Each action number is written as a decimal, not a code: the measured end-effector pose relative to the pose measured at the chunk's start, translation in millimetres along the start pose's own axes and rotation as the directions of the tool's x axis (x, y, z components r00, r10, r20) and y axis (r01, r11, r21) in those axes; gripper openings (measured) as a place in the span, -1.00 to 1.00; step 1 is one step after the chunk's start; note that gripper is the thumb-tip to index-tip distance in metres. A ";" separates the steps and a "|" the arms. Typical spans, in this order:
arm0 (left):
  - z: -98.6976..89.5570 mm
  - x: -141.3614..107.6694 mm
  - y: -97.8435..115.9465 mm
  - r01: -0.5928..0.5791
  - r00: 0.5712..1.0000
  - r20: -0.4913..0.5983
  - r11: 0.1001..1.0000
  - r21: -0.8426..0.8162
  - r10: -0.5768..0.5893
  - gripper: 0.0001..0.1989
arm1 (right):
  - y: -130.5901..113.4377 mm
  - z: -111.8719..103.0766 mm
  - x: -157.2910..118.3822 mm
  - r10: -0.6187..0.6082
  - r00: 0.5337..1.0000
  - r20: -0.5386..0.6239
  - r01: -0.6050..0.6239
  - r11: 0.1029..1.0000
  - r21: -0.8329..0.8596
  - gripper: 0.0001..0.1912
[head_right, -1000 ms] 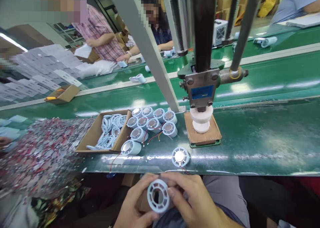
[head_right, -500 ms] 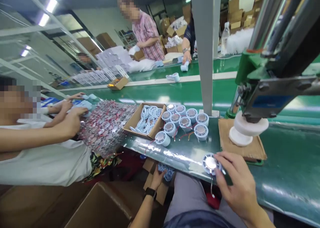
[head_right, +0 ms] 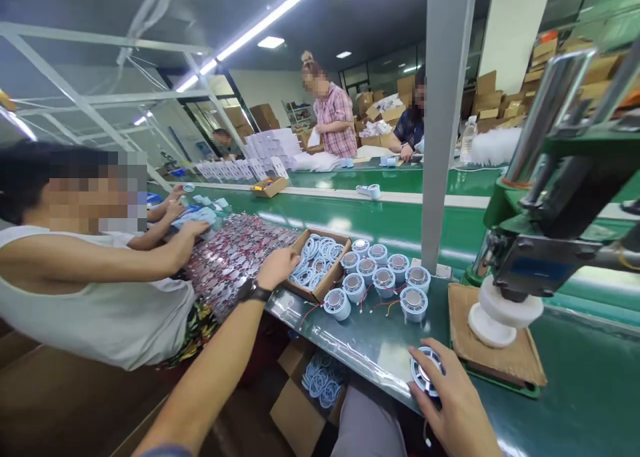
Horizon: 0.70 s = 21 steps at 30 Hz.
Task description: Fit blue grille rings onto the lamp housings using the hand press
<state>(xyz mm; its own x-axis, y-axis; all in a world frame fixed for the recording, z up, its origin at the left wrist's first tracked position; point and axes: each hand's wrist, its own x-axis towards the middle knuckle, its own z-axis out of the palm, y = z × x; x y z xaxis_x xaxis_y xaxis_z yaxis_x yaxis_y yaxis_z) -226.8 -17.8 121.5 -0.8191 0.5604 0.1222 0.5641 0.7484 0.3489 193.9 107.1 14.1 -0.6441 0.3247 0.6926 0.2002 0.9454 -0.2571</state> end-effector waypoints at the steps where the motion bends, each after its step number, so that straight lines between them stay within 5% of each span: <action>1: -1.7 11.3 7.2 0.002 0.999 0.049 0.998 0.059 -0.005 -0.66 | 1.2 0.3 -3.0 0.006 1.000 0.002 -0.006 1.000 0.004 -0.68; 8: 4.8 17.3 28.4 -0.108 0.978 0.201 0.952 0.285 0.051 -0.66 | 0.1 2.6 -18.7 0.144 0.971 0.190 -0.157 0.986 0.056 -0.59; 12: -11.3 15.9 26.1 -0.157 0.985 0.116 0.954 0.256 0.130 -0.74 | -3.2 5.0 -17.8 0.191 0.973 0.127 -0.207 0.970 0.124 -0.52; 15: -16.7 -14.4 30.1 -0.245 0.967 -0.020 0.949 0.197 0.254 -0.79 | -7.9 2.9 -14.8 0.253 0.966 0.051 -0.258 0.950 0.176 -0.48; 18: 11.1 -86.4 48.4 -0.455 0.886 -0.037 0.884 0.107 0.461 -0.80 | -15.3 -3.5 -9.7 0.326 0.944 0.049 -0.328 0.919 0.219 -0.52; 21: 59.6 -170.0 76.0 -0.744 0.661 -0.037 0.649 -0.159 0.750 -0.89 | -20.9 -9.9 -7.4 0.380 0.923 0.066 -0.384 0.893 0.234 -0.56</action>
<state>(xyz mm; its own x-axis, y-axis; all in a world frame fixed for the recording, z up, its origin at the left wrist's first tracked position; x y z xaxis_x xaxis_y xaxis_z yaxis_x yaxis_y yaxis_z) -38.5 -35.1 71.8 -0.1224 0.9184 0.3763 0.9590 0.0118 0.2831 201.8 85.2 21.1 -0.5671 0.6567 0.4972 0.2530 0.7133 -0.6536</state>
